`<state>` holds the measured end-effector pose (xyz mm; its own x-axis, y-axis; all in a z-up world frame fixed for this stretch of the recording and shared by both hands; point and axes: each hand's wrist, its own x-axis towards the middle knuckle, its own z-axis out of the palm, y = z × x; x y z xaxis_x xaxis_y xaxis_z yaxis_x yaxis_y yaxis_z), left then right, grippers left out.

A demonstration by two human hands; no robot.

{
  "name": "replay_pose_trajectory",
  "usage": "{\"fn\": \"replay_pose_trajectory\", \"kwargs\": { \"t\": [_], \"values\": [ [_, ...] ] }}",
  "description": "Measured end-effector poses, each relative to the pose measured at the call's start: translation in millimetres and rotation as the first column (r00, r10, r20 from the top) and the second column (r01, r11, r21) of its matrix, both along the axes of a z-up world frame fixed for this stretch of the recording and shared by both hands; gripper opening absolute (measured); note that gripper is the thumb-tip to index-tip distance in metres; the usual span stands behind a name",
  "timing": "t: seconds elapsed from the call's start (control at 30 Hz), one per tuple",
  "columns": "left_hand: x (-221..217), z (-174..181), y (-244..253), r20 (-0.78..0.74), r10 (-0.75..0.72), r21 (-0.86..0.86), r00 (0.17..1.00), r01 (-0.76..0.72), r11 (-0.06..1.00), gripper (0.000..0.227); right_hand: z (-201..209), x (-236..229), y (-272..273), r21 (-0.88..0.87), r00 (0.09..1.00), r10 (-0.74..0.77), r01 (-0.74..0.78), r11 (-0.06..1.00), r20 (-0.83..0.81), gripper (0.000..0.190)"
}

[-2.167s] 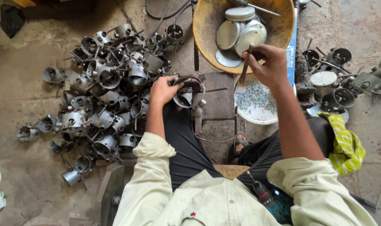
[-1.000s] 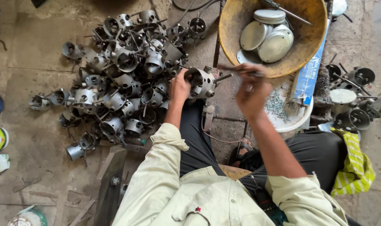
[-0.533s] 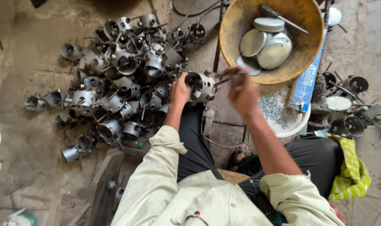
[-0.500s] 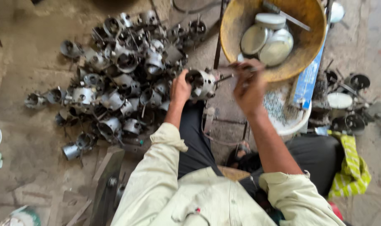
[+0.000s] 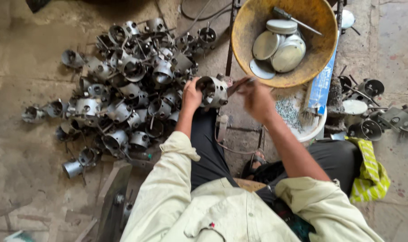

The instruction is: The person sits on the floor and uses a cordless drill to fasten screws into white circular metal covers. They pick up a cover, align it with a metal cylinder, and drive screws into it. The person occasionally wipes the parts with a cloth and places the assembled units into a yellow bowl.

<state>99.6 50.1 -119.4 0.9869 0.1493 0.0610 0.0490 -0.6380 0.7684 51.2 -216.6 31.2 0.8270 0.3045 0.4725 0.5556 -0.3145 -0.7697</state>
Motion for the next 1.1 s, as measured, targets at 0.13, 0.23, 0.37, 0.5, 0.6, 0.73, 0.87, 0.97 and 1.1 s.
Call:
{"fn": "replay_pose_trajectory", "kwargs": {
  "t": [0.13,0.23,0.37,0.5,0.6,0.73,0.87,0.97,1.1],
  "values": [
    [16.9,-24.8,16.6,0.283,-0.016,-0.08,0.959,0.04,0.996,0.022,-7.0,-7.5,-25.3,0.136,0.986,-0.139,0.151,0.979,-0.095,0.014],
    [4.4,-5.8,27.5,0.147,0.08,-0.227,0.986,-0.045,0.973,0.026,-20.2,-17.8,-42.3,0.048,0.931,-0.127,0.153,0.987,-0.341,0.014],
    [-24.0,32.6,38.9,0.142,0.278,-0.419,0.95,-0.196,0.886,0.052,-27.3,-29.5,-58.7,-0.007,0.985,-0.047,0.046,0.999,-0.163,0.017],
    [-57.6,20.7,34.3,-0.381,-0.091,-0.921,0.92,-0.368,0.13,0.042,-21.6,-40.3,-47.9,-0.068,0.974,-0.142,0.131,0.989,-0.178,0.015],
    [-81.2,21.3,7.2,-0.583,-0.153,-0.81,0.798,-0.557,0.183,0.064,-15.2,-41.9,-42.7,-0.084,0.976,-0.153,0.142,0.986,-0.153,0.015],
    [-89.1,48.3,-21.2,-0.567,-0.044,-0.719,0.823,-0.468,0.514,0.043,-16.7,-41.8,-40.8,-0.08,0.987,-0.122,0.114,0.99,-0.1,0.017],
    [-82.6,50.3,-54.4,-0.506,0.086,-0.554,0.858,-0.4,0.73,0.053,-26.9,-46.6,-42.8,-0.116,0.986,-0.148,0.139,0.983,-0.071,0.017],
    [-63.6,42.7,-56.2,-0.496,0.183,-0.424,0.849,-0.421,0.802,0.057,-33.9,-43.8,-40.5,-0.126,0.992,-0.119,0.123,0.984,0.037,0.022],
    [-42.8,5.6,-43.9,-0.215,0.407,-0.241,0.888,-0.452,0.859,0.079,-33.1,-53.8,-38.8,-0.322,0.978,-0.192,0.155,0.934,-0.087,0.016]
  ]
}}
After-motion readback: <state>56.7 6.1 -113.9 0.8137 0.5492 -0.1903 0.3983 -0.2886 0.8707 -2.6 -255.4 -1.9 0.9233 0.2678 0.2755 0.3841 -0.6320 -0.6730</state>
